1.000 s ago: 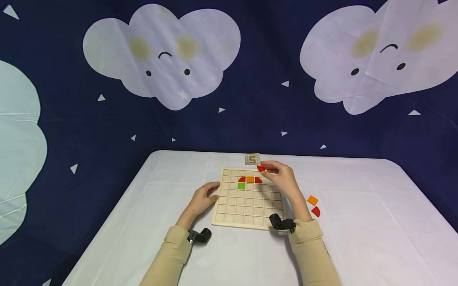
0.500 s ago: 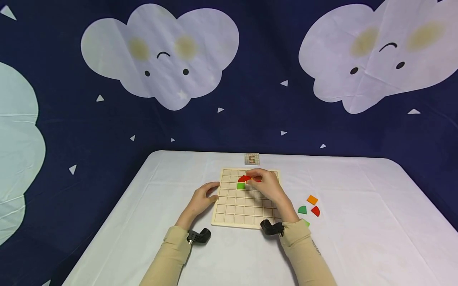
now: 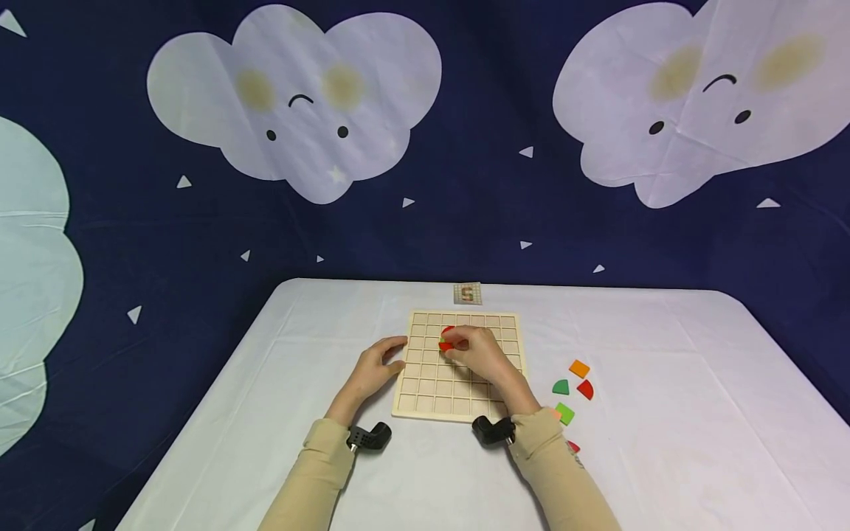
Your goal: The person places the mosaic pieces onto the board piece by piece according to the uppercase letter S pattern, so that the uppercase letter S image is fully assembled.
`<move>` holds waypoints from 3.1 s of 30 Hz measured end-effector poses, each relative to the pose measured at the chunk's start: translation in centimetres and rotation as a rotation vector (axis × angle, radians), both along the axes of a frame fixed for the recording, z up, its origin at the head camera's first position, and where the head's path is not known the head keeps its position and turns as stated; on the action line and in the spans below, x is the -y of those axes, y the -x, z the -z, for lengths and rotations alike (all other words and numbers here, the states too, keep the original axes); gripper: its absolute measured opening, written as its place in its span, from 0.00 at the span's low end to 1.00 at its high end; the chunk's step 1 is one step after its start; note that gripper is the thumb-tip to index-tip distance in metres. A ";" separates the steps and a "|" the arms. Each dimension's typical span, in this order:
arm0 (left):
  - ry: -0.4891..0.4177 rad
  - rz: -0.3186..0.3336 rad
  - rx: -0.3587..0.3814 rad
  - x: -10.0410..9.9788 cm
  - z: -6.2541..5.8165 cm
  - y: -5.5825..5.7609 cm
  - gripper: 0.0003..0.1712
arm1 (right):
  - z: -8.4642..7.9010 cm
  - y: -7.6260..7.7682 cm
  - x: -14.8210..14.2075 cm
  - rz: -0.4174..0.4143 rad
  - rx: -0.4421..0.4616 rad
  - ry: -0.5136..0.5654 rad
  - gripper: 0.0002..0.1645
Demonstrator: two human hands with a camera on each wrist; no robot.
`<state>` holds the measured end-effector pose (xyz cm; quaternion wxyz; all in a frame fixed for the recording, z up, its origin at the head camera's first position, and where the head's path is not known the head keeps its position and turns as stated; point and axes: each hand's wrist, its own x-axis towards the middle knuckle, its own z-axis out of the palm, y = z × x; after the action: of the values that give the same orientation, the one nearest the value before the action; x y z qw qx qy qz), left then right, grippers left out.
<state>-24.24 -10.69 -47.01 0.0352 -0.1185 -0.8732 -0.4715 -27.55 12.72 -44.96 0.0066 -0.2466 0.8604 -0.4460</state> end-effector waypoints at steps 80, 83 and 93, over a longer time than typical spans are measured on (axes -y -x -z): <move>-0.001 -0.033 0.020 -0.2 0.4 0.2 0.25 | 0.1 -5.0 -19.6 0.389 -0.075 -0.225 0.21; 0.000 -0.032 0.018 -0.2 0.5 0.2 0.25 | 0.8 -4.9 -19.3 0.387 -0.122 -0.232 0.19; -0.010 -0.041 0.044 -0.3 0.5 0.2 0.26 | 1.5 -4.6 -18.8 0.405 -0.225 -0.244 0.13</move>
<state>-24.44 -10.41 -47.51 0.0260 -0.0901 -0.8735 -0.4777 -22.92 31.55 -46.45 -0.1487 -0.1148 0.9350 -0.3008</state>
